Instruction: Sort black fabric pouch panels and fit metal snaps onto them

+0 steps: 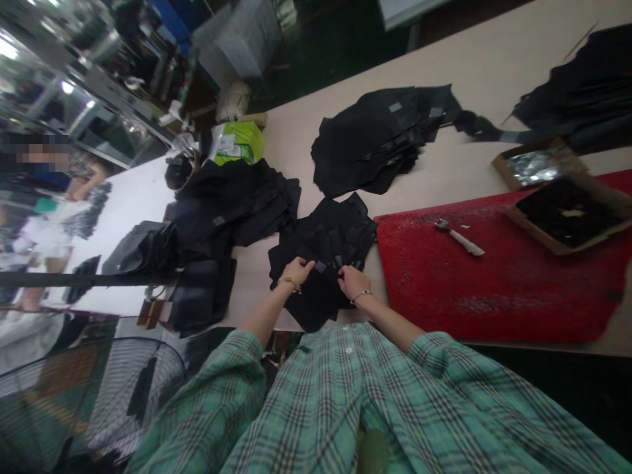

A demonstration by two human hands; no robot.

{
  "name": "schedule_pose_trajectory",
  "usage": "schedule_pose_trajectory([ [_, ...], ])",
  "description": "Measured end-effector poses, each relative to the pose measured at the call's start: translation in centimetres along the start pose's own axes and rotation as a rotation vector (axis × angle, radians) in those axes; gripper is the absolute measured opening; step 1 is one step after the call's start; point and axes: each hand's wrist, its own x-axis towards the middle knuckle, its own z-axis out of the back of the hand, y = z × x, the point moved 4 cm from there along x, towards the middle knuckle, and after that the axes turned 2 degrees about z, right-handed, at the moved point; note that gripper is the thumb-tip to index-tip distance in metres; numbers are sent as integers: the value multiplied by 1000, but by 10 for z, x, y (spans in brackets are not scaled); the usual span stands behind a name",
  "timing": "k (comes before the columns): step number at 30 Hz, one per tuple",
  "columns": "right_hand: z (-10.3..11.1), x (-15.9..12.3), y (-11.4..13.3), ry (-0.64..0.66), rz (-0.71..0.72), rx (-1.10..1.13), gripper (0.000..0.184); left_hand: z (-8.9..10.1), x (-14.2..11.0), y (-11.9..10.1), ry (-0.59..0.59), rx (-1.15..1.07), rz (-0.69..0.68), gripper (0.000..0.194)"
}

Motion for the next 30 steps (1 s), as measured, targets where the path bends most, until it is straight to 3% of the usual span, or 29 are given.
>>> schedule_pose_trajectory([
  [2,-2,-3,1,17,44,-6,18,-43,-15,-3,35,-7,8,39],
  [5,-8,-11,4,10,125,1,22,-82,-20,-5,61,-39,46,45],
  [9,-22,-24,15,-4,215,73,36,-109,-13,-6,23,-149,151,64],
  [12,-29,-29,21,40,189,109,44,-118,-7,-7,-8,-192,196,60],
  [18,-14,-23,23,-8,139,-12,40,-122,-1,-12,-38,-170,258,59],
  [24,-15,-18,30,88,180,25,35,-119,1,-17,3,-133,224,52],
  [27,-24,-19,27,95,200,173,36,-98,9,-10,63,-95,169,45],
  [30,-31,-17,15,64,118,459,34,-56,21,6,15,19,96,58],
])
